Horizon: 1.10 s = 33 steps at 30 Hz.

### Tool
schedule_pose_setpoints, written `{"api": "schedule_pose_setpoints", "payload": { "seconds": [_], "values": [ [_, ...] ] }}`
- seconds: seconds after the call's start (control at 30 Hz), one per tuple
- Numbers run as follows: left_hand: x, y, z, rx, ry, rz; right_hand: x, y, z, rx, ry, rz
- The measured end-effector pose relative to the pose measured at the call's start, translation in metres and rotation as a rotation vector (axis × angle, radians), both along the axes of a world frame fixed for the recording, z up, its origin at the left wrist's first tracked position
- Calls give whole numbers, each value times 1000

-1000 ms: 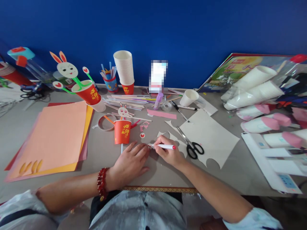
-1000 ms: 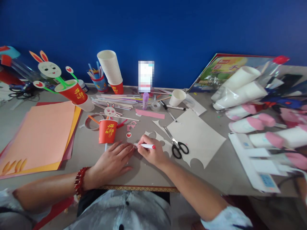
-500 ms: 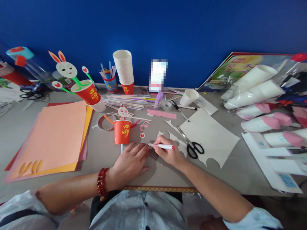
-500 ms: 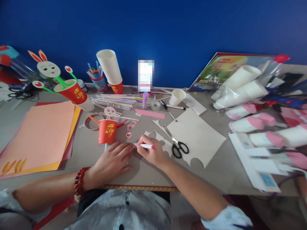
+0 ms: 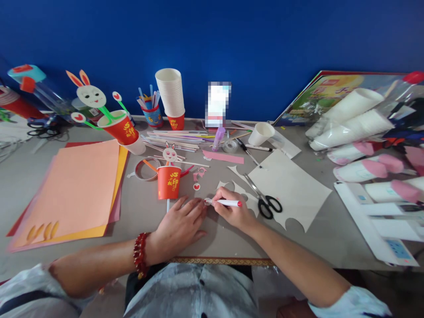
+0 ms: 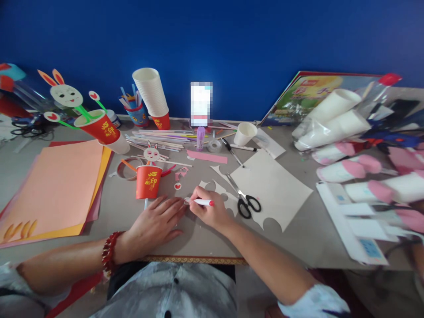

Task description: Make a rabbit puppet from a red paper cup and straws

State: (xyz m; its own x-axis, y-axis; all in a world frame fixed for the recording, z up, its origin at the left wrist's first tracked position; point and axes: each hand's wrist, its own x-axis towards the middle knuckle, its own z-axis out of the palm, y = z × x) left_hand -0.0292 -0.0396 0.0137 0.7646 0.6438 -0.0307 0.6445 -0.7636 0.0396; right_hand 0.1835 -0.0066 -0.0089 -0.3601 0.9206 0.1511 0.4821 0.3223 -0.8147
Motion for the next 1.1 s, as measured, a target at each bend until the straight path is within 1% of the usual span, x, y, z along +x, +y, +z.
{"api": "schedule_pose_setpoints", "payload": {
  "seconds": [0.77, 1.1],
  "values": [
    [-1, 1, 0, -11, 12, -6, 0, -1, 4, -49, 33, -16],
    [0, 1, 2, -8, 25, -8, 0, -1, 4, -25, 59, -32]
  ]
}}
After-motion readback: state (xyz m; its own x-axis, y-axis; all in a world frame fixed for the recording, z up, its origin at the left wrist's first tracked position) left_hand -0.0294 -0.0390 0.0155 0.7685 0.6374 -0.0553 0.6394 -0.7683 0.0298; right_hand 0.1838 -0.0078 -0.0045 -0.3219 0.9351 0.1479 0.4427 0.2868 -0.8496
